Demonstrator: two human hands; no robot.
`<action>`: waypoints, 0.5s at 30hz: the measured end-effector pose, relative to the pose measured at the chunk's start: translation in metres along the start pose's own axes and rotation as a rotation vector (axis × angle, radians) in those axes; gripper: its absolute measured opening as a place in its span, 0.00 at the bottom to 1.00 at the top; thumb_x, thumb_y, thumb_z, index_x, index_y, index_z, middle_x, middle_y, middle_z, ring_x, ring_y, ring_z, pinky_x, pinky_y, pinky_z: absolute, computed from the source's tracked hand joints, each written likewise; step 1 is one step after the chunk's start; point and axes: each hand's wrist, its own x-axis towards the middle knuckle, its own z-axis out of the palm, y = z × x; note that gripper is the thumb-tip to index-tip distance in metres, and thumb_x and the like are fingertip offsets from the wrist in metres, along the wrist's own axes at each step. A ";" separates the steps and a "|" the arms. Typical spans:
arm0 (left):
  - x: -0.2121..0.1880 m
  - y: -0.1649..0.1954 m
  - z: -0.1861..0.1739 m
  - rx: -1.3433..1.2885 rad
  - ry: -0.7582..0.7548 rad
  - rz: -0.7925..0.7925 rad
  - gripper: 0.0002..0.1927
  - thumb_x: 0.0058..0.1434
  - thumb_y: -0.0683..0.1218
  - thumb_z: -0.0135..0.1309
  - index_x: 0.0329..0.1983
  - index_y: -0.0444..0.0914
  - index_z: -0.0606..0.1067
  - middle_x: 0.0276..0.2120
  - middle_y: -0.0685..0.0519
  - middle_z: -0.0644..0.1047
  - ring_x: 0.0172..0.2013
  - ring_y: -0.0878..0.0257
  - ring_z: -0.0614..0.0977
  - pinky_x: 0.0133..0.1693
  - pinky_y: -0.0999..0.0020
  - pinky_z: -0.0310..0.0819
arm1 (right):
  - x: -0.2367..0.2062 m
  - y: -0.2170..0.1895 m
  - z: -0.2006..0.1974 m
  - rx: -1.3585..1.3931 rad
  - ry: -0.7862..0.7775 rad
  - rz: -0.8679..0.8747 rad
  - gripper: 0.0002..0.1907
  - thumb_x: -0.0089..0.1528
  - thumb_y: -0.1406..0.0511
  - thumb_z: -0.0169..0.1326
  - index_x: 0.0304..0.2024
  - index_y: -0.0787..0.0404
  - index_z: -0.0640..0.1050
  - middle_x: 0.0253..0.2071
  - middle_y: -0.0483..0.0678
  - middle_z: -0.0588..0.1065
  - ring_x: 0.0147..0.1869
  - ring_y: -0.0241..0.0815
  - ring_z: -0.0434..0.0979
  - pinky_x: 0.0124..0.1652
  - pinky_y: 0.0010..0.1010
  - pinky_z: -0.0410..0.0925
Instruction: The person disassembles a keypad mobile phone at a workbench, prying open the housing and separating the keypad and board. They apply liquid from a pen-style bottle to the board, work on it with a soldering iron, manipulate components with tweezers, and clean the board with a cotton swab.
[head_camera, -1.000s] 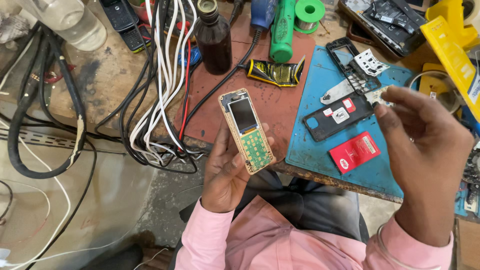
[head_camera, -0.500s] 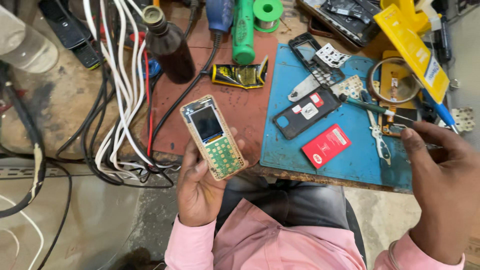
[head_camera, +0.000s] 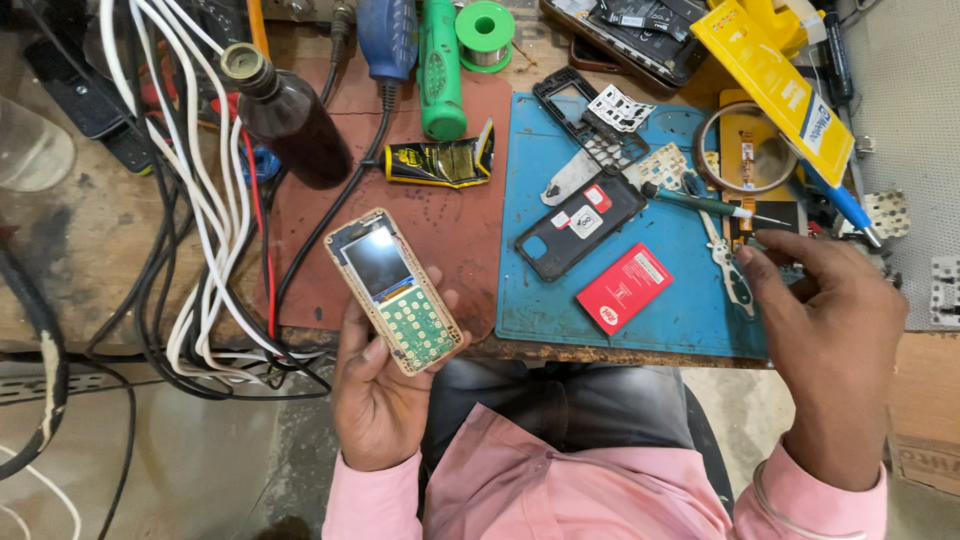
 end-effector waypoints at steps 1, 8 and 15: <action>0.000 -0.001 0.000 -0.012 -0.011 0.006 0.34 0.70 0.43 0.47 0.78 0.36 0.52 0.70 0.29 0.62 0.67 0.37 0.69 0.59 0.38 0.72 | 0.002 -0.002 0.000 -0.010 0.018 -0.029 0.14 0.64 0.66 0.65 0.49 0.67 0.83 0.41 0.57 0.78 0.32 0.40 0.75 0.34 0.31 0.68; 0.003 0.000 -0.003 -0.006 -0.046 0.008 0.34 0.70 0.44 0.46 0.78 0.37 0.51 0.70 0.30 0.61 0.66 0.38 0.70 0.59 0.38 0.73 | 0.005 -0.036 0.005 0.899 0.079 0.068 0.19 0.63 0.64 0.61 0.54 0.65 0.78 0.48 0.53 0.77 0.37 0.39 0.78 0.36 0.31 0.71; 0.003 -0.003 -0.002 0.008 -0.047 0.015 0.35 0.71 0.44 0.47 0.78 0.36 0.51 0.71 0.29 0.61 0.67 0.38 0.70 0.59 0.37 0.72 | 0.010 -0.023 -0.016 0.666 0.261 -0.195 0.17 0.63 0.64 0.63 0.52 0.66 0.79 0.44 0.55 0.77 0.34 0.42 0.76 0.34 0.33 0.70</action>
